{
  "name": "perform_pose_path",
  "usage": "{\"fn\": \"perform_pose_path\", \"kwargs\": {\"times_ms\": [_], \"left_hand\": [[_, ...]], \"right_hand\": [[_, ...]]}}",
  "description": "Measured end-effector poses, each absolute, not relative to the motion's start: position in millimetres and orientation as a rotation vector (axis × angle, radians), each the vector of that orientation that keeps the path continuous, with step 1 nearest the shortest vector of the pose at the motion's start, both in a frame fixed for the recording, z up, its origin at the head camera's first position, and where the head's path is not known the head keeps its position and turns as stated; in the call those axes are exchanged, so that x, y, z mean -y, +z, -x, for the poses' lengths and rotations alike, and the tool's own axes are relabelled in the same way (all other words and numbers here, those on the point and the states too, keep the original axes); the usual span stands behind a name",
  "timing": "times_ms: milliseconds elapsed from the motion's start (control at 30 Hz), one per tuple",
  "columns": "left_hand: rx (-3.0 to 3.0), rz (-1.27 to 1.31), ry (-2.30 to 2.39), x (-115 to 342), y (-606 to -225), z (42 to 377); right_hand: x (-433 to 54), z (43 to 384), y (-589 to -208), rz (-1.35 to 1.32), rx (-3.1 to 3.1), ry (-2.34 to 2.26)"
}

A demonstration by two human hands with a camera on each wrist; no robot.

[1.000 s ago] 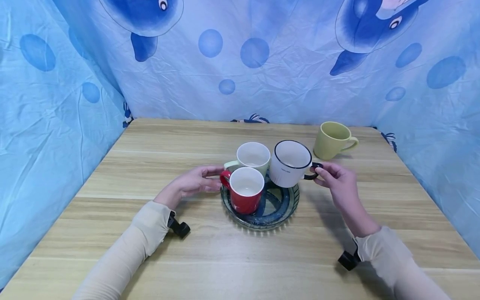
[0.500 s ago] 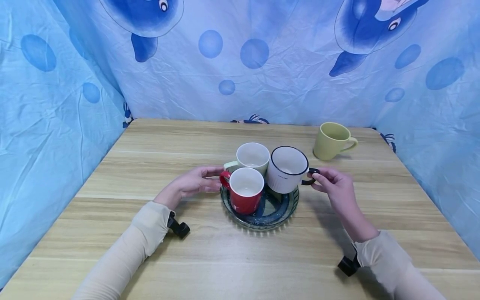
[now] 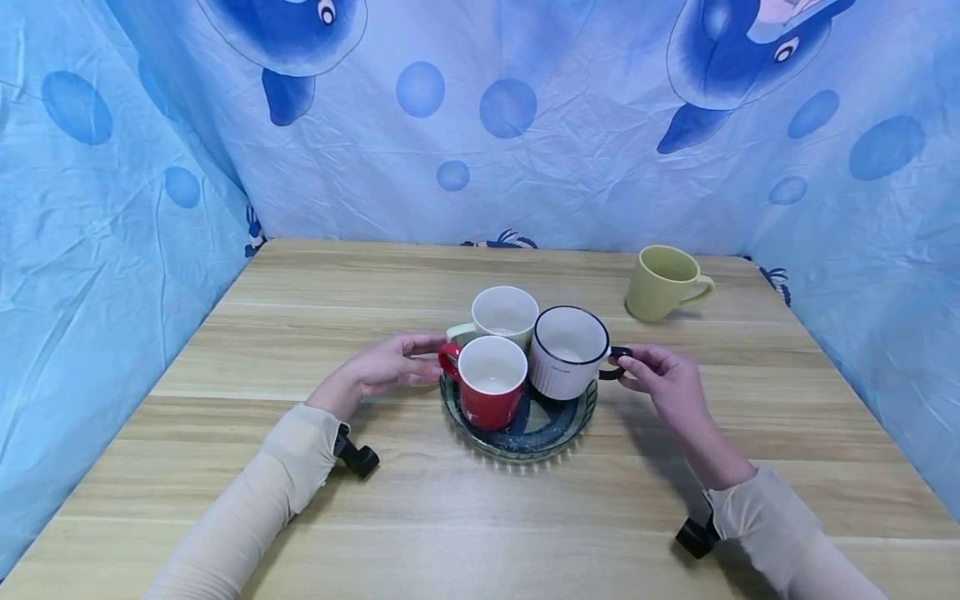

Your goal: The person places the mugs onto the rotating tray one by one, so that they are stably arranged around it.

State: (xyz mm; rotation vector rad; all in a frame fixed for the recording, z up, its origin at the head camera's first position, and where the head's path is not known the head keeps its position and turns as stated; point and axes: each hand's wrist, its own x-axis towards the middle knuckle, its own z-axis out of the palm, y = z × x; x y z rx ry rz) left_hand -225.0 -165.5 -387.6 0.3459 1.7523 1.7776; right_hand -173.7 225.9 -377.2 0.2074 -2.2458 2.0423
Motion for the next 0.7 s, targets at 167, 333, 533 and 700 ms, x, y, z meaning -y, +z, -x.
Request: {"fn": "perform_pose_path", "kwargs": {"times_ms": [167,333,533,700], "left_hand": [[-1.753,-0.356,1.774,165,-387,225],[-1.751,-0.389,1.76,166,-387,225],[-1.747,-0.387,1.759,167,-387,223],[-1.754,-0.4,1.745,166,-386,223]], "right_hand": [[-227,175,-383,-0.231,2.258,2.042],[-229,177,-385,-0.248,2.266,2.038],[-232,182,-384,-0.256,2.319,2.022],[-236,189,-382,-0.283,2.349,2.041]]}}
